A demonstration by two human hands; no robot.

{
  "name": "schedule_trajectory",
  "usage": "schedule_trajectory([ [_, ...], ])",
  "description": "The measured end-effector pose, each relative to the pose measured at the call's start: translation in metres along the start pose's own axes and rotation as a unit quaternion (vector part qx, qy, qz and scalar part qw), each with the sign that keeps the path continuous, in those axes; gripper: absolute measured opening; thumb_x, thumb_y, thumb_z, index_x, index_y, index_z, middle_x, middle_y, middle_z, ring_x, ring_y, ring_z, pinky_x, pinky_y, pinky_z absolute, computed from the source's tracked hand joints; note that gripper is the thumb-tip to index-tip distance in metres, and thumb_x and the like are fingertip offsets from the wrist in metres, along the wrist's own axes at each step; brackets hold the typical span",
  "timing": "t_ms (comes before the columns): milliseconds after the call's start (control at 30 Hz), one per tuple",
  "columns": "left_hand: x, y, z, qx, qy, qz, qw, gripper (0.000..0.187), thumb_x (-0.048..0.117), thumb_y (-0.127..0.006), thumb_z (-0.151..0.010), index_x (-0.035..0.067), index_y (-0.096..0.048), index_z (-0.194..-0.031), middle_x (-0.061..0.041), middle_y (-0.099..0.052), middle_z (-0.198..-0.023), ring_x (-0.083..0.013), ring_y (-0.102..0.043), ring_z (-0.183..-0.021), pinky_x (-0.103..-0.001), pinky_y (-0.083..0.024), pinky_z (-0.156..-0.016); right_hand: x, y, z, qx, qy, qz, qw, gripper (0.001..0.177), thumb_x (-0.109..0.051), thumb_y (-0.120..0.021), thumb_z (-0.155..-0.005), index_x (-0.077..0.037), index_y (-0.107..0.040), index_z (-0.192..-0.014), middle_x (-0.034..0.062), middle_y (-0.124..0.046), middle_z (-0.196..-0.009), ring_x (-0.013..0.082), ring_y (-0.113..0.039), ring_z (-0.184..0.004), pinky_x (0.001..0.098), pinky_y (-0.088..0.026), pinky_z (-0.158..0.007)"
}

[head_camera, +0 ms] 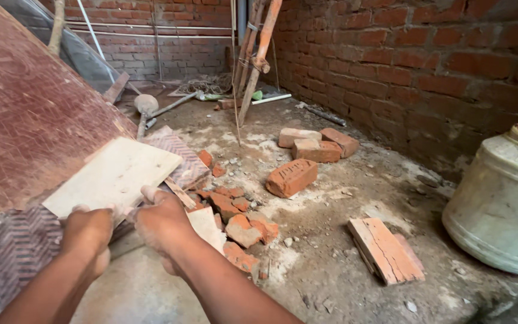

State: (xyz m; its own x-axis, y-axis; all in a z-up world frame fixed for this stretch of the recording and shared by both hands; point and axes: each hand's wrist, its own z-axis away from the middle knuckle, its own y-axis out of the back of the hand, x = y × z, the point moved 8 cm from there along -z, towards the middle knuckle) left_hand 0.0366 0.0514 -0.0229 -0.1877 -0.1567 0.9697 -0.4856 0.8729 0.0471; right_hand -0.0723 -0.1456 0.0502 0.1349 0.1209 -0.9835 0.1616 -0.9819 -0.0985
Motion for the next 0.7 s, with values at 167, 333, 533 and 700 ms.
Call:
schedule_trajectory([
  [167, 0.003, -0.005, 0.014, -0.018, 0.004, -0.005, 1.0, 0.058, 0.011, -0.063, -0.089, -0.018, -0.05, -0.138, -0.031, -0.064, -0.133, -0.0323, -0.061, -0.119, -0.04, -0.047, -0.095, -0.009, 0.007, 0.001, -0.013, 0.025, -0.031, 0.999, 0.066, -0.005, -0.061, -0.091, 0.007, -0.037, -0.152, 0.0198, -0.063, -0.139, 0.0198, -0.06, -0.123, 0.0284, -0.047, -0.101],
  [333, 0.037, -0.007, 0.05, 0.046, 0.039, -0.16, 0.985, 0.108, 0.023, -0.072, -0.088, 0.009, -0.002, -0.169, -0.046, 0.016, -0.158, -0.0633, 0.004, -0.147, -0.065, -0.016, -0.118, -0.02, 0.029, -0.003, -0.006, 0.057, -0.004, 0.998, 0.06, -0.002, -0.062, -0.093, 0.004, -0.043, -0.15, 0.0139, -0.062, -0.14, 0.0139, -0.059, -0.12, 0.0263, -0.045, -0.101],
  [533, 0.087, -0.021, 0.086, 0.071, 0.054, -0.206, 0.974, 0.11, 0.036, -0.073, -0.086, 0.023, -0.004, -0.172, -0.032, 0.03, -0.165, -0.0608, 0.026, -0.15, -0.081, -0.002, -0.12, -0.044, 0.074, 0.005, 0.003, 0.102, 0.018, 0.995, 0.049, -0.002, -0.057, -0.091, 0.0, -0.061, -0.14, 0.0128, -0.07, -0.132, 0.0169, -0.062, -0.11, 0.0292, -0.048, -0.093],
  [700, 0.127, -0.057, 0.108, 0.06, -0.072, -0.251, 0.964, 0.102, 0.045, -0.071, -0.091, 0.021, -0.013, -0.172, -0.036, 0.018, -0.168, -0.0614, 0.02, -0.152, -0.084, 0.0, -0.117, -0.051, 0.124, 0.013, 0.053, 0.068, 0.03, 0.996, 0.055, -0.002, -0.062, -0.091, 0.0, -0.053, -0.145, 0.0108, -0.066, -0.135, 0.0167, -0.064, -0.119, 0.0278, -0.05, -0.098],
])
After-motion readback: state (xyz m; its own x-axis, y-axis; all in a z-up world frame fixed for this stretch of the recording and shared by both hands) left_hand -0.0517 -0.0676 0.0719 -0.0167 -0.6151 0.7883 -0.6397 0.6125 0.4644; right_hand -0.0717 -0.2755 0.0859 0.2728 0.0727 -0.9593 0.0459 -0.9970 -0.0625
